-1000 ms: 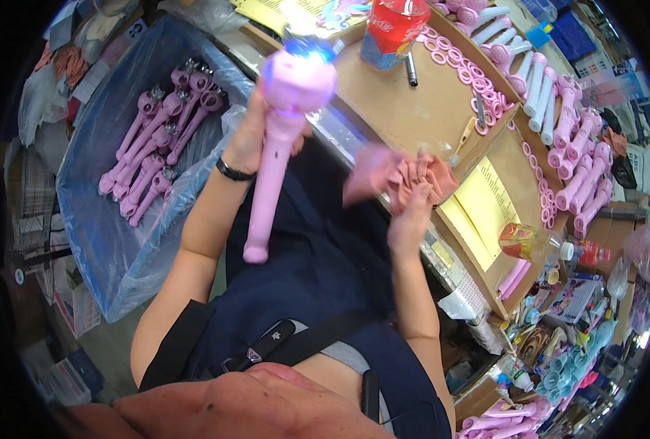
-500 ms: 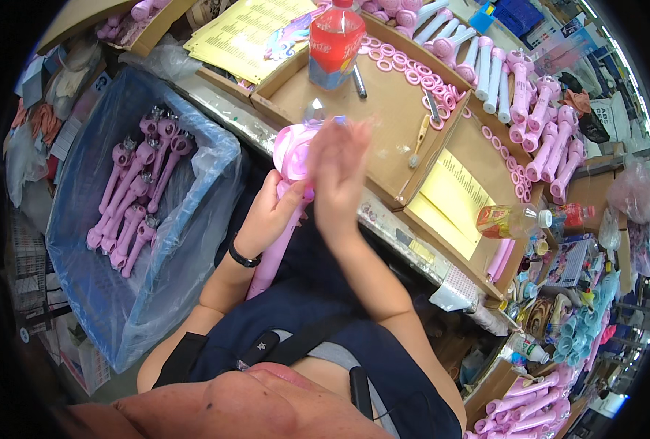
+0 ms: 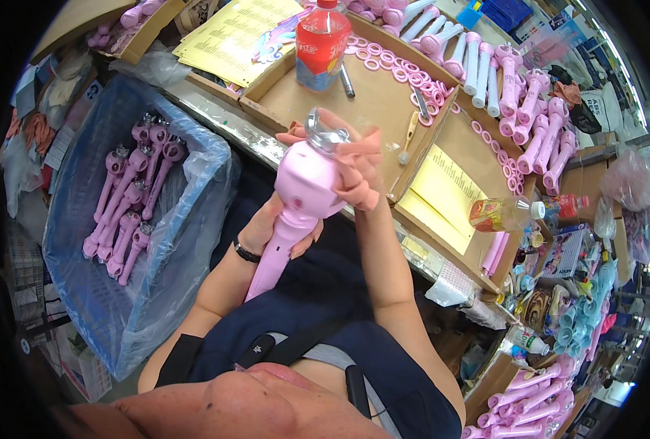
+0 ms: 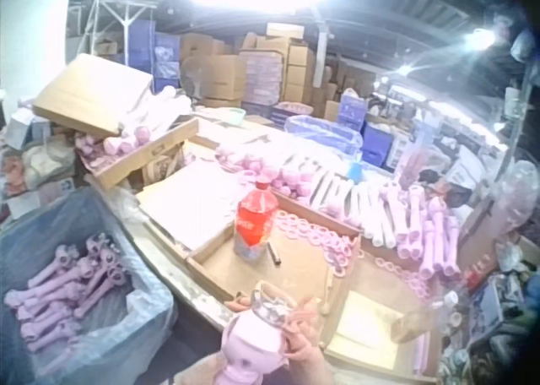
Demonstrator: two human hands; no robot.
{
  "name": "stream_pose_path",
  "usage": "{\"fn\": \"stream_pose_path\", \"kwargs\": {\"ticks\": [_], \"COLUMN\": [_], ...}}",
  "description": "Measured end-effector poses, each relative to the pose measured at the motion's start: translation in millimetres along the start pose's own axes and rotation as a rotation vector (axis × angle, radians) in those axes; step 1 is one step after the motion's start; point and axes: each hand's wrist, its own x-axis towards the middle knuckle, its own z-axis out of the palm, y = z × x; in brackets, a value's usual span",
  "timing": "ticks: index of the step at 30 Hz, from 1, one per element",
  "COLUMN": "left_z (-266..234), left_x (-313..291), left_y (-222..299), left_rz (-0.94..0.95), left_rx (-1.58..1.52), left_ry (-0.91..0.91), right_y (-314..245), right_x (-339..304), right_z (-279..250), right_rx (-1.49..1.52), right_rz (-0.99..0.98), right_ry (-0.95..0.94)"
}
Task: The person assembles pink light sticks by inserting a small metal pin into the head, wiping the surface with a cloth, and applying a label to the handle. The person repeats this sequence for multiple units, placing finished sticks into a bin.
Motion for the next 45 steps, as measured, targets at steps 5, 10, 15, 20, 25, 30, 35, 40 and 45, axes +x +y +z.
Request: {"fn": "stream_pose_path", "kwargs": {"ticks": [5, 10, 15, 20, 25, 30, 35, 40, 45], "left_z": [11.5, 22.7, -0.2, -21.4, -16.0, -2.3, -4.5, -14.5, -23.7], "left_x": [3.7, 0.3, 0.1, 4.3, 6.8, 3.7, 1.5, -1.4, 1.1], "left_y": [-9.4, -7.2, 1.3, -4.8, -6.9, -4.0, -1.4, -3.3, -6.4], "left_rz": [0.453, 0.476, 0.096, 0.067, 0.368, 0.434, 0.333, 0.195, 0.195], "left_rx": [0.676, 1.455, 0.375, 0.140, 0.614, 0.893, 0.858, 0.684, 0.373], "left_ry": [0.493, 0.615, 0.201, 0.066, 0.351, 0.392, 0.466, 0.496, 0.319], "right_y": [3.1, 2.2, 2.2, 34.4, 87.0, 82.1, 51.4, 50.2, 49.9], "right_x": [-16.2, -27.7, -29.9, -30.6, -39.7, -47.7, -30.2, -20.1, -23.6], "right_z": [5.6, 19.2, 10.4, -4.1, 4.5, 16.1, 5.3, -8.0, 1.4], "right_rx": [-0.187, -0.590, -0.159, -0.584, -0.902, -0.843, -0.587, -0.359, -0.340], "right_rz": [-0.216, -0.247, -0.163, -0.499, -0.848, -0.663, -0.578, -0.397, -0.382], "right_ry": [0.009, 0.417, 0.259, 0.478, 0.657, 0.528, 0.465, 0.752, 0.691]}}
